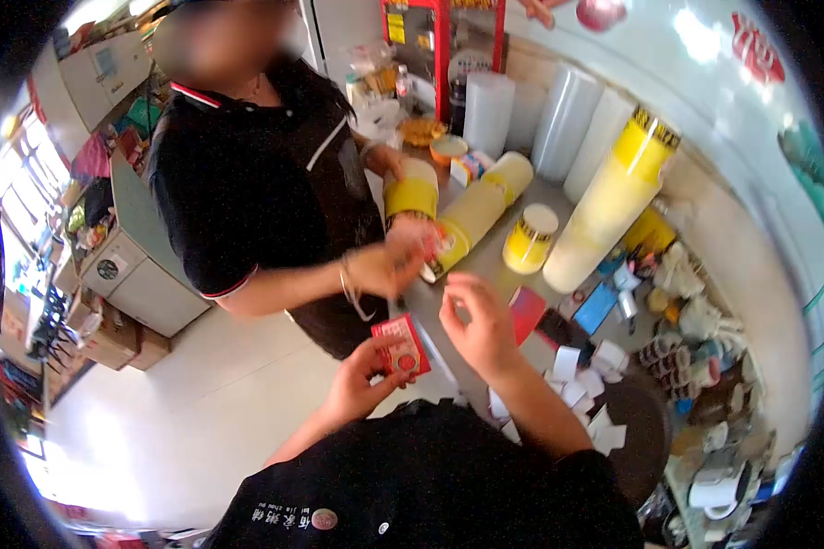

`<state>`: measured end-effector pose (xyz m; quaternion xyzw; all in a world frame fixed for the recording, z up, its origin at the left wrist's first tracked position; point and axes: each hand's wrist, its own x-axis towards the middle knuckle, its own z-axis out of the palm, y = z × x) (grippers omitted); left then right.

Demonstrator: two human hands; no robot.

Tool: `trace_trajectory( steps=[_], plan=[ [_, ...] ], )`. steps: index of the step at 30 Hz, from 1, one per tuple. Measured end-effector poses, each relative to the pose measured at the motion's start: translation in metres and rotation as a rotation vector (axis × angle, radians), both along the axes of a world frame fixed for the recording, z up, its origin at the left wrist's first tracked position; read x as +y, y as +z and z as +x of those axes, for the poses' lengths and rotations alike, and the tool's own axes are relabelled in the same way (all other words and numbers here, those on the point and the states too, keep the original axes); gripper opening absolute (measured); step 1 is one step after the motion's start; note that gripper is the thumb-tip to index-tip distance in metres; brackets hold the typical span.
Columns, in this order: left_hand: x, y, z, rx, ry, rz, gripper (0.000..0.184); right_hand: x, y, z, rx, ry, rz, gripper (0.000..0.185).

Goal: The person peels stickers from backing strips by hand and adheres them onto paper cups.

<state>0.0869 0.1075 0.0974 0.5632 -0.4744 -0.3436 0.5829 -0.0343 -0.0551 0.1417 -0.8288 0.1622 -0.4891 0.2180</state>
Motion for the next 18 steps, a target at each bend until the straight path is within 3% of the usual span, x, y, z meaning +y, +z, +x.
trace_trajectory(
  steps=[3,4,6,8,10,11,12,13,15,18],
  plan=[
    [-0.002,0.036,0.001,-0.074,-0.083,-0.049,0.054,0.009,0.01,-0.009,0.088,0.166,0.549,0.027],
    [-0.008,0.041,0.0,-0.127,-0.104,-0.067,0.056,0.008,0.006,-0.008,0.077,0.157,0.574,0.027],
    [-0.017,0.043,-0.005,-0.171,-0.143,-0.062,0.058,0.01,-0.002,-0.01,0.027,0.681,1.368,0.03],
    [-0.026,0.042,-0.01,-0.187,-0.118,-0.003,0.066,0.014,-0.004,-0.015,-0.043,0.631,1.296,0.03],
    [-0.034,0.045,-0.01,0.007,-0.108,0.062,0.062,0.01,-0.012,-0.017,-0.158,0.517,1.133,0.028],
    [-0.038,0.054,-0.012,0.221,-0.101,0.126,0.056,0.007,-0.013,-0.02,-0.164,0.507,1.147,0.028],
    [-0.043,0.048,-0.01,0.382,-0.091,0.15,0.033,0.005,-0.013,-0.023,-0.224,0.455,1.156,0.026],
    [-0.047,0.047,-0.009,0.385,-0.099,0.159,0.033,0.002,-0.011,-0.026,-0.283,0.401,1.158,0.025],
    [-0.053,0.044,-0.01,0.578,-0.169,0.147,0.01,-0.004,-0.01,-0.03,-0.293,0.368,1.182,0.023],
    [-0.056,0.044,-0.014,0.588,-0.153,0.161,0.011,-0.007,-0.012,-0.03,-0.312,0.362,1.132,0.023]
  ],
)
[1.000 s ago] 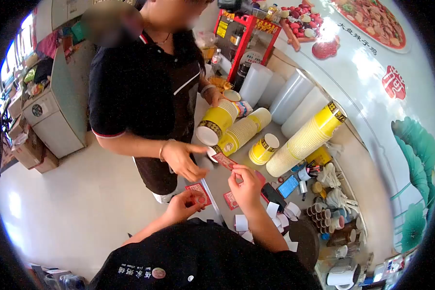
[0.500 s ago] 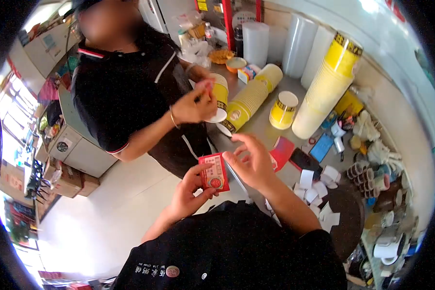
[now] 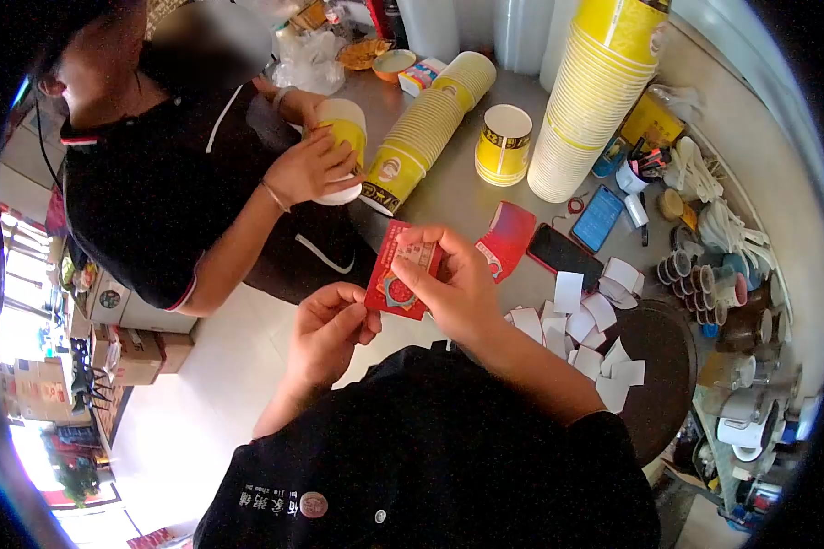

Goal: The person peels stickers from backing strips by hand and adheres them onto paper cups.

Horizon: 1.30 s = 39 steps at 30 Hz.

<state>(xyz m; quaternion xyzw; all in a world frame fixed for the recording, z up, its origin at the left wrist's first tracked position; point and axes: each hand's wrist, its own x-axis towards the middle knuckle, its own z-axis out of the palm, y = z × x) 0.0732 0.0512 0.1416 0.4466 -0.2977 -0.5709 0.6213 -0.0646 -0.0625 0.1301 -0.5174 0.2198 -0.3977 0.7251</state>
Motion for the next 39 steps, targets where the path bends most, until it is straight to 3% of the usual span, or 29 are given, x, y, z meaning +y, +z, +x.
trace_trajectory(
  steps=[19,21,23,25,26,31,36,39],
  plan=[
    [0.044,-0.002,0.016,-0.093,0.134,-0.095,0.009,0.036,0.003,0.029,0.008,0.164,-0.044,0.027],
    [0.045,-0.002,0.013,-0.158,0.219,-0.085,0.007,0.038,0.008,0.025,0.477,-0.278,-0.962,0.032],
    [0.045,-0.002,0.011,-0.184,0.217,-0.094,0.006,0.039,0.011,0.021,0.42,-0.38,-1.038,0.032],
    [0.042,-0.001,0.008,-0.212,0.215,-0.102,0.006,0.04,0.012,0.01,0.209,0.009,-0.844,0.026],
    [0.041,-0.001,0.006,-0.232,0.218,-0.1,0.005,0.044,0.013,0.012,0.195,0.047,-0.818,0.02],
    [0.03,-0.003,-0.002,-0.349,0.228,-0.083,0.005,0.046,0.014,0.006,0.153,0.006,-0.749,0.016],
    [0.019,-0.008,-0.008,-0.835,0.29,-0.229,0.006,0.043,0.006,-0.006,0.184,-0.032,-0.669,0.015],
    [0.013,-0.007,-0.011,-0.925,0.229,-0.274,0.008,0.042,0.002,-0.014,0.213,-0.06,-0.605,0.012]
  ],
)
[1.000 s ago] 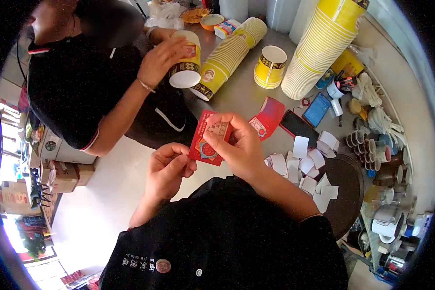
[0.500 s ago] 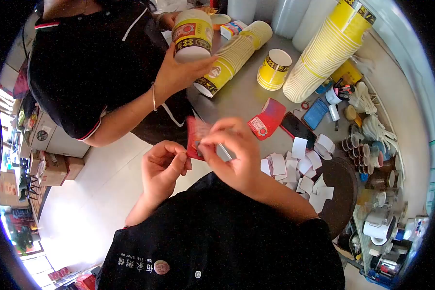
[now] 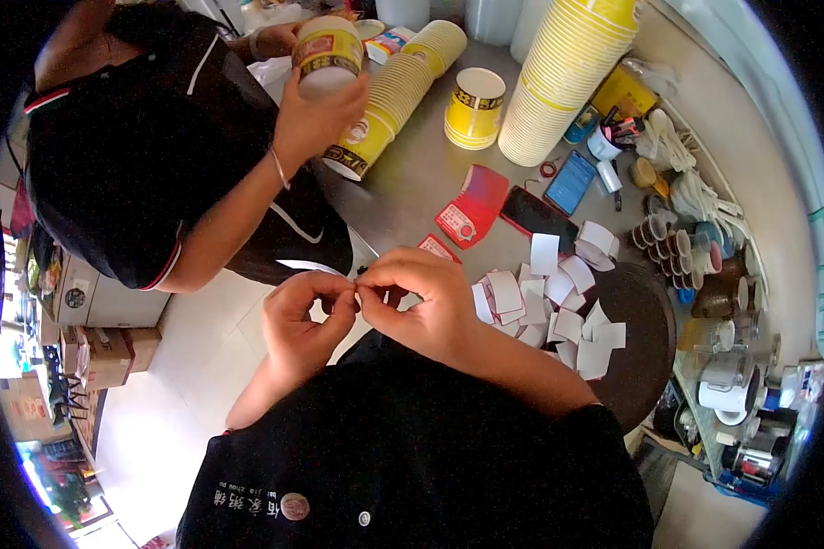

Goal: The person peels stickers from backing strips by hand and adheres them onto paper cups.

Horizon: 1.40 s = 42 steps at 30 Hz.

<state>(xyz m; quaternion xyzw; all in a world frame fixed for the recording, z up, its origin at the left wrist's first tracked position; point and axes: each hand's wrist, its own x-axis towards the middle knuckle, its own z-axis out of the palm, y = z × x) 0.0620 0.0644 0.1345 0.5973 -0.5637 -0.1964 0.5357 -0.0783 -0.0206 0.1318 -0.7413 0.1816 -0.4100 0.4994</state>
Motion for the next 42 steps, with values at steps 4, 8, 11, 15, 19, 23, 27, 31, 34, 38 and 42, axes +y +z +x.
trace_trajectory(
  steps=[4,8,11,15,19,23,27,31,34,38,42],
  plan=[
    [-0.008,-0.013,-0.007,-0.034,-0.036,0.057,0.006,-0.012,-0.01,-0.018,0.091,-0.19,0.041,0.01],
    [-0.023,-0.053,-0.013,0.513,-0.059,0.381,0.004,-0.062,-0.03,-0.08,-0.007,-0.508,0.232,0.011],
    [-0.046,-0.103,-0.037,0.583,-0.261,0.539,0.011,-0.077,-0.018,-0.109,0.041,-0.814,0.034,0.014],
    [-0.068,-0.16,-0.073,0.219,-0.484,0.599,0.019,-0.067,-0.019,-0.093,0.007,-0.747,0.053,0.01],
    [-0.086,-0.18,-0.067,-0.214,-0.128,0.352,0.036,-0.062,-0.037,-0.084,0.073,-0.546,-0.022,0.016],
    [-0.092,-0.174,-0.058,-0.498,0.127,0.566,0.055,-0.059,-0.035,-0.061,0.093,-0.452,0.016,0.015],
    [-0.083,-0.19,-0.044,-0.48,0.101,0.438,0.064,-0.062,-0.034,-0.048,0.043,-0.474,-0.053,0.011],
    [-0.071,-0.197,-0.023,-0.184,0.036,0.333,0.067,-0.061,-0.037,-0.036,0.068,-0.451,-0.153,0.013],
    [-0.055,-0.195,-0.016,0.216,-0.084,0.464,0.069,-0.058,-0.034,-0.02,0.075,-0.427,-0.245,0.014],
    [-0.035,-0.152,-0.018,0.292,-0.012,0.477,0.073,-0.051,-0.022,-0.002,0.118,-0.368,-0.387,0.018],
    [-0.028,-0.152,-0.012,0.392,-0.037,0.502,0.072,-0.043,-0.011,0.013,0.094,-0.282,-0.485,0.021]
  ],
)
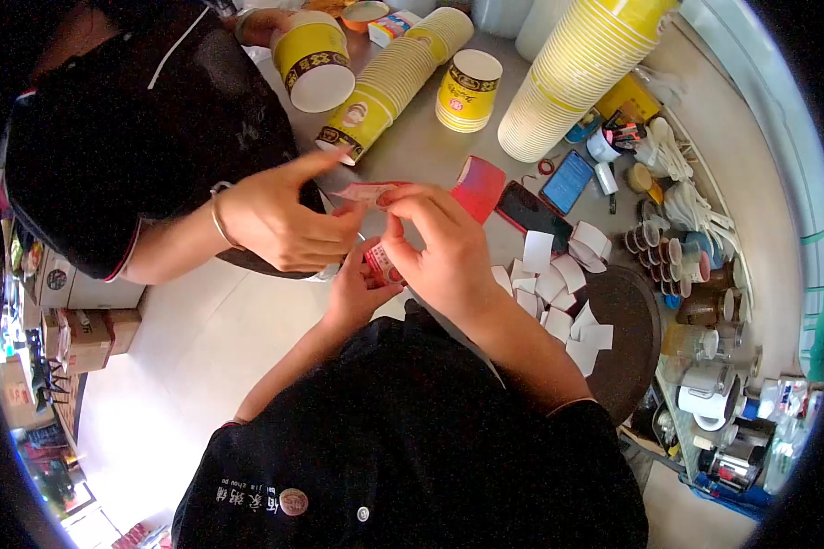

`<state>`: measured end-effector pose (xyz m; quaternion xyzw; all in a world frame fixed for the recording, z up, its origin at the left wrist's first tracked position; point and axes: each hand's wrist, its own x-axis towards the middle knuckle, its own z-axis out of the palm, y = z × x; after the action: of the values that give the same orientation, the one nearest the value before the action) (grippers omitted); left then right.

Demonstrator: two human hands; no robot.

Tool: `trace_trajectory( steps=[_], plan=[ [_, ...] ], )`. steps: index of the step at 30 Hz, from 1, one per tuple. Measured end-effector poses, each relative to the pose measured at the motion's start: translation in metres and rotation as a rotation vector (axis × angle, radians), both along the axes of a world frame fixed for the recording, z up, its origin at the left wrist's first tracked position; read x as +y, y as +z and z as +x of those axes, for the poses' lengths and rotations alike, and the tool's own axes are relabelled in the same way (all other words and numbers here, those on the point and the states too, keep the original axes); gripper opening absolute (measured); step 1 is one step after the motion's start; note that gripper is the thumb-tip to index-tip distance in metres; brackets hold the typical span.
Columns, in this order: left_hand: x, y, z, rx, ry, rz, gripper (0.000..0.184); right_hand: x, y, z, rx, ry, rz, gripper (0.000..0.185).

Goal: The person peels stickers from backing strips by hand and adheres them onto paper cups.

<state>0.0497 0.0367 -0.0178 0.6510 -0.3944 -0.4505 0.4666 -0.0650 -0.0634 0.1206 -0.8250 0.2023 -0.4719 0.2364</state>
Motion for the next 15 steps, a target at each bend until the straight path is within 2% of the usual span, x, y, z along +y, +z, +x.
trace_trajectory(
  steps=[3,6,8,10,12,14,15],
  plan=[
    [0.006,0.007,0.004,0.068,-0.032,-0.102,0.063,0.007,0.003,0.003,0.045,-0.006,-0.005,0.023],
    [0.011,0.024,0.011,-0.007,-0.041,-0.09,0.059,0.008,0.004,0.001,0.039,0.006,-0.033,0.023],
    [0.013,0.033,0.015,-0.165,-0.111,-0.178,0.058,0.008,0.003,-0.002,-0.009,0.039,-0.04,0.023],
    [0.013,0.043,0.012,-0.141,-0.046,-0.216,0.058,0.007,0.003,-0.002,0.008,0.066,-0.051,0.022],
    [0.01,0.048,0.014,0.217,-0.003,-0.175,0.061,0.008,0.002,-0.001,0.024,0.094,-0.061,0.021],
    [0.011,0.06,0.011,0.238,0.01,-0.151,0.06,0.009,0.002,-0.001,-0.013,0.105,-0.062,0.017],
    [0.011,0.066,0.01,0.24,0.017,-0.191,0.062,0.013,0.005,-0.006,0.019,0.05,0.032,0.025]
  ],
)
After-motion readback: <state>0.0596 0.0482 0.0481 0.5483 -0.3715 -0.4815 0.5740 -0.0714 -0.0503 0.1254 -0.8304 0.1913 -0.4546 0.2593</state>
